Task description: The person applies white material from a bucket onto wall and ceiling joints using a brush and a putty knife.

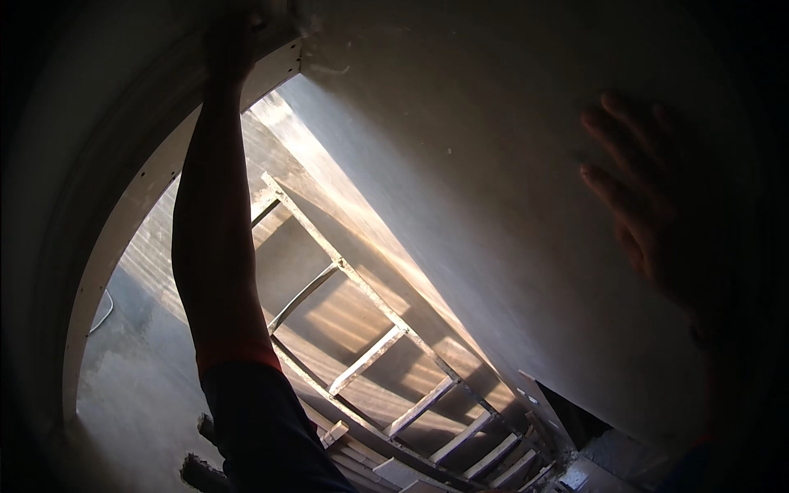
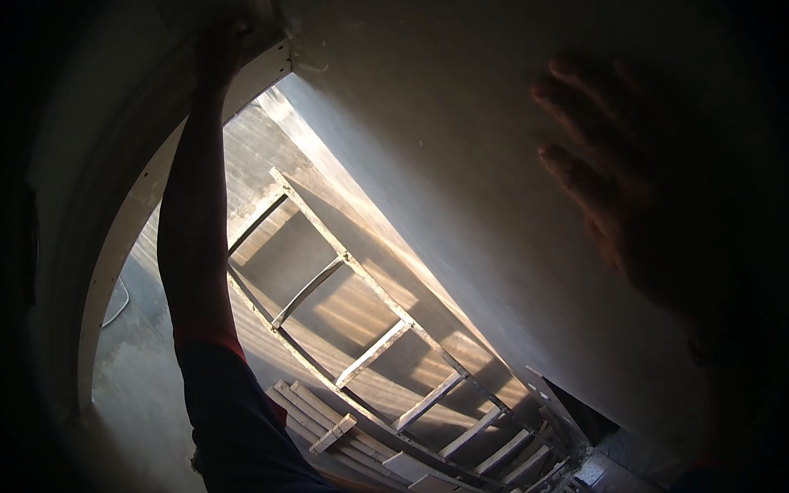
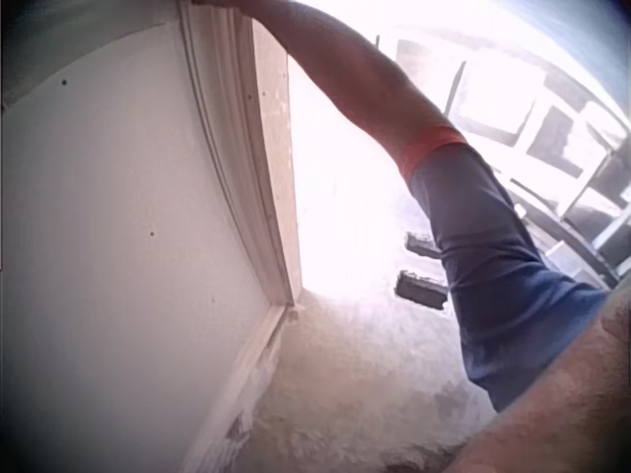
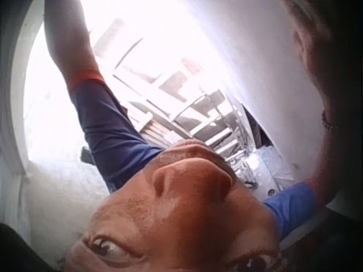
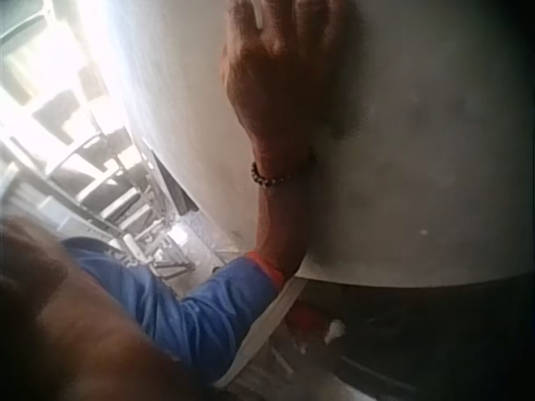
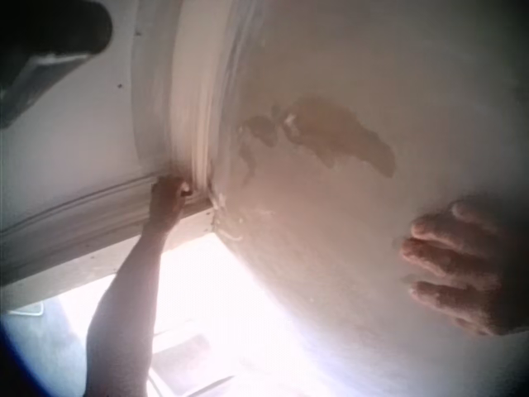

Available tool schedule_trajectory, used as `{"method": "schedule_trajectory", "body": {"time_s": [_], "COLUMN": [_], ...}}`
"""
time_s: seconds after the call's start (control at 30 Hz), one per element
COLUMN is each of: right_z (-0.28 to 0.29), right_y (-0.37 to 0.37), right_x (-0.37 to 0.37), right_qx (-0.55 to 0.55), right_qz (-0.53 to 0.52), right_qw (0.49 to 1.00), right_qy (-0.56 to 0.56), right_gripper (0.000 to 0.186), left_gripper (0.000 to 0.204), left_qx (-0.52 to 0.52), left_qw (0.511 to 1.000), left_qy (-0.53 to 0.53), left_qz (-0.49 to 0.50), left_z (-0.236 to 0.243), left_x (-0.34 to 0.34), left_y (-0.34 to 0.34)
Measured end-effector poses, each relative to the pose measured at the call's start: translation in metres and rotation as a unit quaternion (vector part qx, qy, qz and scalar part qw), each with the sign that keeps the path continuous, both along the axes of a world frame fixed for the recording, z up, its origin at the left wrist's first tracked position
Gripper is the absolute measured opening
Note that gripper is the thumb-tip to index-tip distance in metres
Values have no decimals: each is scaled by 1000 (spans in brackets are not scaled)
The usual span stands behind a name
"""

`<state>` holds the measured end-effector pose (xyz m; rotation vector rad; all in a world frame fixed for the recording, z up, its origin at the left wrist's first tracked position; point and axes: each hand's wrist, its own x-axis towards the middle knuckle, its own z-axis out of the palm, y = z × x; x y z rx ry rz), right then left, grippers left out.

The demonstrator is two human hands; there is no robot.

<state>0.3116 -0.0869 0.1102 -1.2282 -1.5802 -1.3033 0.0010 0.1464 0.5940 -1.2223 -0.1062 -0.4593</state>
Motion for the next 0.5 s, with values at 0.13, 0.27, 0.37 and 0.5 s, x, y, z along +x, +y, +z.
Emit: {"method": "schedule_trajectory", "body": {"time_s": [0.13, 0.27, 0.37, 0.5], "right_z": [-2, -1, -2, -2], "right_y": [0, 0, 1, 1], "right_x": [4, 4, 4, 4], "right_qx": [-9, -11, -7, -7], "right_qz": [-9, -6, -5, -5], "right_qw": [1000, 1000, 1000, 1000], "right_qy": [-1, -4, -6, -4], "right_gripper": [28, 30, 30, 29], "left_gripper": [20, 23, 25, 26], "left_qx": [-35, -59, -42, -29], "left_qw": [999, 997, 996, 997], "left_qy": [10, 38, 60, 51], "left_qz": [-18, -30, -44, -49], "left_z": [-9, -13, -17, -16], "left_x": [16, 17, 16, 23], "left_y": [6, 8, 17, 30]}}
